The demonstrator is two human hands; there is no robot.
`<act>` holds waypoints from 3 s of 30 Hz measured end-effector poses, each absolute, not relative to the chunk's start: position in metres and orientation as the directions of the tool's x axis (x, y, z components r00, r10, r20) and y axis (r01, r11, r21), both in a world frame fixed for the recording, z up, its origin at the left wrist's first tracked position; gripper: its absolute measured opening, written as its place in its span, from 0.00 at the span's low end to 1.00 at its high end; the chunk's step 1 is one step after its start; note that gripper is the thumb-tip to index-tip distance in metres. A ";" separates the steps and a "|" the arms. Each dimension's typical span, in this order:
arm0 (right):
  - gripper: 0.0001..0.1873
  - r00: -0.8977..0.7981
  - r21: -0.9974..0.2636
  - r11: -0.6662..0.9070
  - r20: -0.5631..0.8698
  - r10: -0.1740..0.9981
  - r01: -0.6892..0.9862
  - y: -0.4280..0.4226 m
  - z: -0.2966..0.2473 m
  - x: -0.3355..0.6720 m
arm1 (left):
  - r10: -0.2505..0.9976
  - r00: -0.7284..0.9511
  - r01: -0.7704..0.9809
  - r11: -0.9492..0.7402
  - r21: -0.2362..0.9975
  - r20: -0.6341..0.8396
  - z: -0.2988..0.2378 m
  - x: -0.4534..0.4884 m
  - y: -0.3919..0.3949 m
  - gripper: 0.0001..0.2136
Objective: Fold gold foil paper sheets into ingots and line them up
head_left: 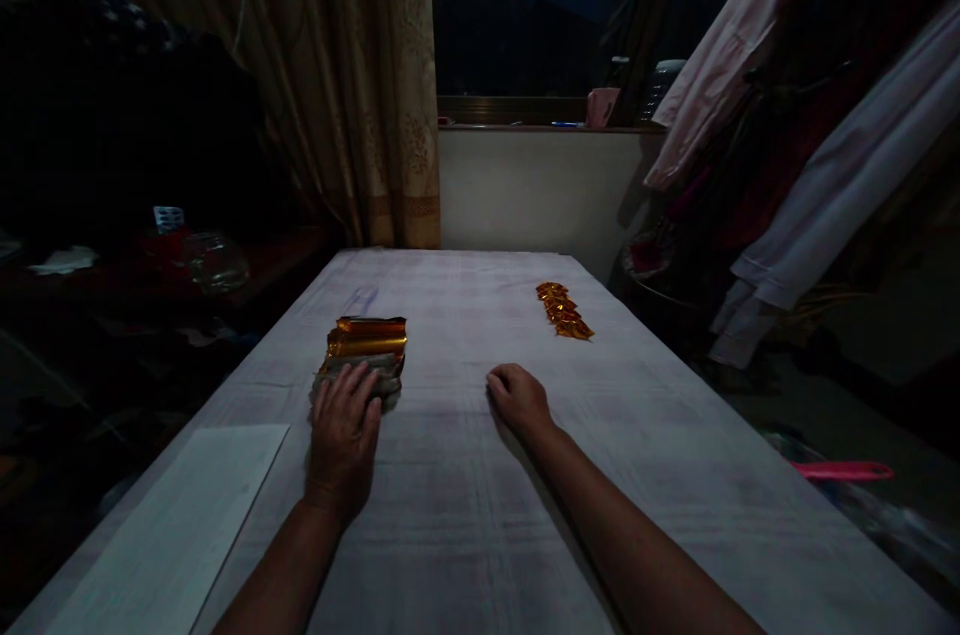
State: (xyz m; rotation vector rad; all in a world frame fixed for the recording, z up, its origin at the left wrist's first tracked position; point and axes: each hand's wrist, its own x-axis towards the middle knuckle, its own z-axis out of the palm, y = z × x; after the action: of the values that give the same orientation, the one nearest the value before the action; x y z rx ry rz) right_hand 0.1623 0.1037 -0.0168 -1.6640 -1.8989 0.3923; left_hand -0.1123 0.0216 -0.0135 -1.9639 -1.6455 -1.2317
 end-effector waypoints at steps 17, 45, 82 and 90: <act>0.13 -0.101 -0.740 0.157 0.121 0.988 0.654 0.174 -0.017 0.064 | 0.633 -0.375 0.811 -0.130 0.570 0.677 -0.021 -0.142 0.031 0.22; 0.08 -0.221 -0.736 0.060 -0.124 0.967 0.674 0.200 0.005 0.023 | 0.639 -0.465 0.745 -0.091 0.661 0.613 -0.025 -0.147 0.032 0.21; 0.15 -0.047 -0.879 0.088 0.075 0.996 0.468 0.096 -0.015 0.229 | 0.664 0.407 0.801 -0.590 0.106 0.627 -0.015 -0.073 0.008 0.18; 0.14 -0.385 -0.738 0.534 0.391 0.836 0.411 0.064 -0.011 0.235 | 0.768 0.390 0.780 -0.569 0.262 0.509 -0.022 -0.048 0.017 0.15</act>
State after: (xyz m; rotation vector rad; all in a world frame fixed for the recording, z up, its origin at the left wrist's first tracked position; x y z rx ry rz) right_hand 0.2347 0.0645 -0.0110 -1.0104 -1.9992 0.6978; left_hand -0.0478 0.0166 -0.0220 -2.6022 -1.4490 -0.9358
